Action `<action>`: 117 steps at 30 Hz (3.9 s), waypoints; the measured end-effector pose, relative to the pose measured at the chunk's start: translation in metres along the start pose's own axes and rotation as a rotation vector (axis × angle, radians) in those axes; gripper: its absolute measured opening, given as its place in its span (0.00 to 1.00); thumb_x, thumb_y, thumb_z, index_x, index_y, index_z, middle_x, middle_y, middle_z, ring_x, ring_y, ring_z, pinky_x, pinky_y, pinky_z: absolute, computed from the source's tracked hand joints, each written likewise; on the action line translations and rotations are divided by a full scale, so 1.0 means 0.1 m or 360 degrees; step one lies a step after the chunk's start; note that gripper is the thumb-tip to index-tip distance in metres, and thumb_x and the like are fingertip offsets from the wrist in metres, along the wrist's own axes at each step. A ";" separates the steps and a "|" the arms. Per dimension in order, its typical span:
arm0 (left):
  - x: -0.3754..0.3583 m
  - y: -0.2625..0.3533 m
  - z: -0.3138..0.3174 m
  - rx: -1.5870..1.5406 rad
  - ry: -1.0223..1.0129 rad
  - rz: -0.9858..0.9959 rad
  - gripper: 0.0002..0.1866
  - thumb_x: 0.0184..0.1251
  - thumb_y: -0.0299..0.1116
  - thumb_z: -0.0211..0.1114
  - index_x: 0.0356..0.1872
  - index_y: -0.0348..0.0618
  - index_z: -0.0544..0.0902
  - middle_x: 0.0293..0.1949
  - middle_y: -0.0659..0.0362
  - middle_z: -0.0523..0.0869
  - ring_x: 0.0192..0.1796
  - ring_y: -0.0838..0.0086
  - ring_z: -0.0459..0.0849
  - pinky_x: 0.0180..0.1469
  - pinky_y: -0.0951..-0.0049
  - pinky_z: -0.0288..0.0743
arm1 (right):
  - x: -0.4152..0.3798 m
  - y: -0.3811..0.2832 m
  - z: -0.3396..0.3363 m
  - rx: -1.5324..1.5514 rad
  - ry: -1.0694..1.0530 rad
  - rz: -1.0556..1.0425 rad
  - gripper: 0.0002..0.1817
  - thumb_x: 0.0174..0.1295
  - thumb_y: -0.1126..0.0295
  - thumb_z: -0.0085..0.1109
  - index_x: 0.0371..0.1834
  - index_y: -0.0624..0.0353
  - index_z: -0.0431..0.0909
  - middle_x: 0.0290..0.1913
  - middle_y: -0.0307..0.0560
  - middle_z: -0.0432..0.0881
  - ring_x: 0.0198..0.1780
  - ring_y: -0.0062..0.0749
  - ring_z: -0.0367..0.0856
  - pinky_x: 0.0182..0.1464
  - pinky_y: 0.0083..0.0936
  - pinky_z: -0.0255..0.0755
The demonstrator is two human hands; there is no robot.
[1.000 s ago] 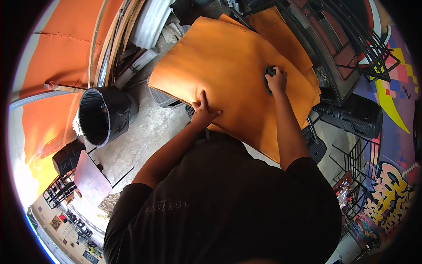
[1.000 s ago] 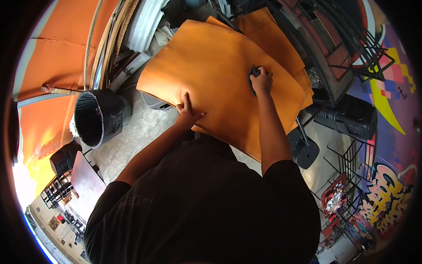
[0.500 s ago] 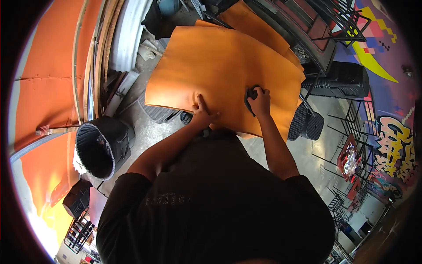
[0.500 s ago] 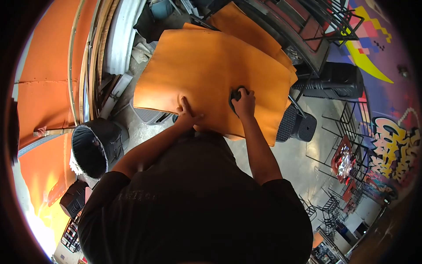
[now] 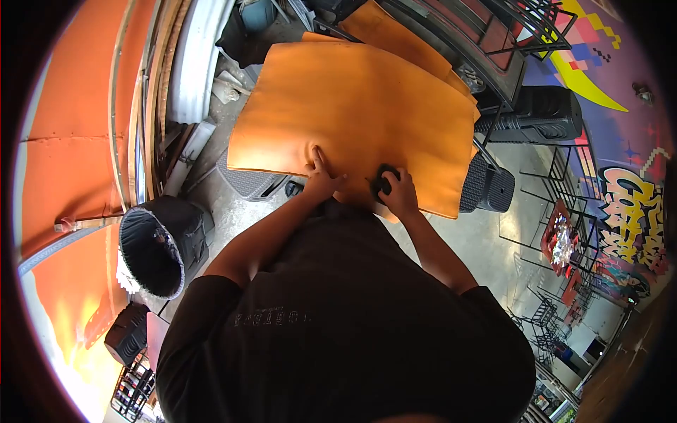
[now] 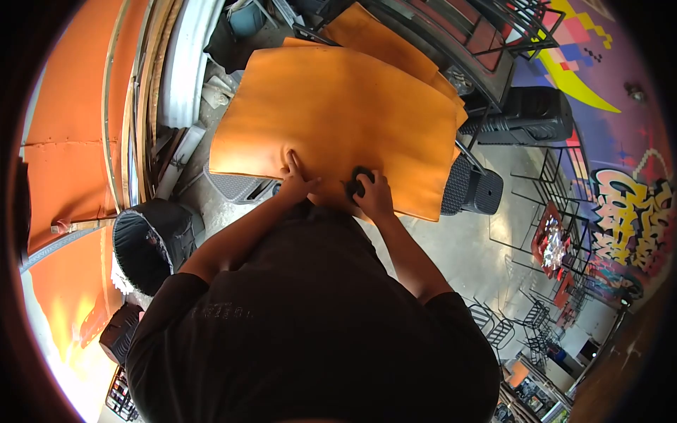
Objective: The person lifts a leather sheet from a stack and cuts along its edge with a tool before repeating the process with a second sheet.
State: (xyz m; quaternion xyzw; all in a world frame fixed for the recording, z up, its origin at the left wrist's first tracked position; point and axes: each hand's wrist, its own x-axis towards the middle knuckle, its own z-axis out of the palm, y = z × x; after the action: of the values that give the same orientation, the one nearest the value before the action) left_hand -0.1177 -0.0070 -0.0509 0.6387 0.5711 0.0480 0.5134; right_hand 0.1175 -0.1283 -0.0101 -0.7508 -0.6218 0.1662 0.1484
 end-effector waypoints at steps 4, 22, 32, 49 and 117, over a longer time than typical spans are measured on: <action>0.09 -0.09 -0.29 -0.0020 -0.0170 -0.0041 0.66 0.62 0.52 0.75 0.83 0.41 0.31 0.66 0.21 0.67 0.61 0.34 0.79 0.67 0.50 0.76 | 0.23 0.16 -0.05 0.0017 0.0117 0.0032 0.26 0.50 0.66 0.75 0.55 0.48 0.81 0.60 0.56 0.73 0.59 0.61 0.75 0.59 0.51 0.76; 0.05 -0.13 -0.09 -0.1843 0.1188 -0.0983 0.57 0.58 0.34 0.80 0.80 0.54 0.45 0.70 0.46 0.70 0.60 0.57 0.80 0.50 0.59 0.84 | 0.32 -0.04 0.00 0.0138 -0.0123 -0.0533 0.24 0.53 0.63 0.76 0.54 0.48 0.82 0.59 0.56 0.76 0.57 0.59 0.79 0.58 0.49 0.77; 0.04 -0.24 0.02 -0.1843 0.1348 -0.0442 0.36 0.62 0.25 0.75 0.67 0.36 0.62 0.65 0.47 0.77 0.63 0.56 0.82 0.59 0.55 0.83 | 0.53 0.53 -0.30 0.0182 -0.0094 -0.0368 0.24 0.50 0.65 0.78 0.52 0.49 0.82 0.58 0.55 0.76 0.55 0.58 0.80 0.55 0.50 0.78; 0.26 -0.49 0.07 -0.2183 0.0653 -0.0061 0.31 0.75 0.26 0.66 0.73 0.54 0.60 0.66 0.52 0.77 0.65 0.52 0.81 0.56 0.42 0.85 | 0.54 0.05 -0.07 0.0308 -0.0333 -0.0587 0.19 0.51 0.61 0.76 0.47 0.48 0.84 0.50 0.54 0.79 0.52 0.56 0.82 0.53 0.49 0.78; 0.33 -0.59 0.15 -0.2249 0.0676 0.0047 0.29 0.76 0.24 0.64 0.72 0.52 0.62 0.65 0.54 0.79 0.64 0.57 0.81 0.62 0.48 0.81 | 1.85 0.43 -0.51 -0.0024 -0.0181 -0.0190 0.19 0.53 0.60 0.74 0.47 0.48 0.82 0.55 0.54 0.77 0.55 0.57 0.80 0.54 0.50 0.79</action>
State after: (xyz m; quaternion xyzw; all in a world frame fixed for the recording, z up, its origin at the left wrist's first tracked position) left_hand -0.1371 -0.0007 -0.1172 0.1403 0.4823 0.5340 0.6801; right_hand 0.2096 0.0444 0.0054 -0.7029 -0.6741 0.1946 0.1169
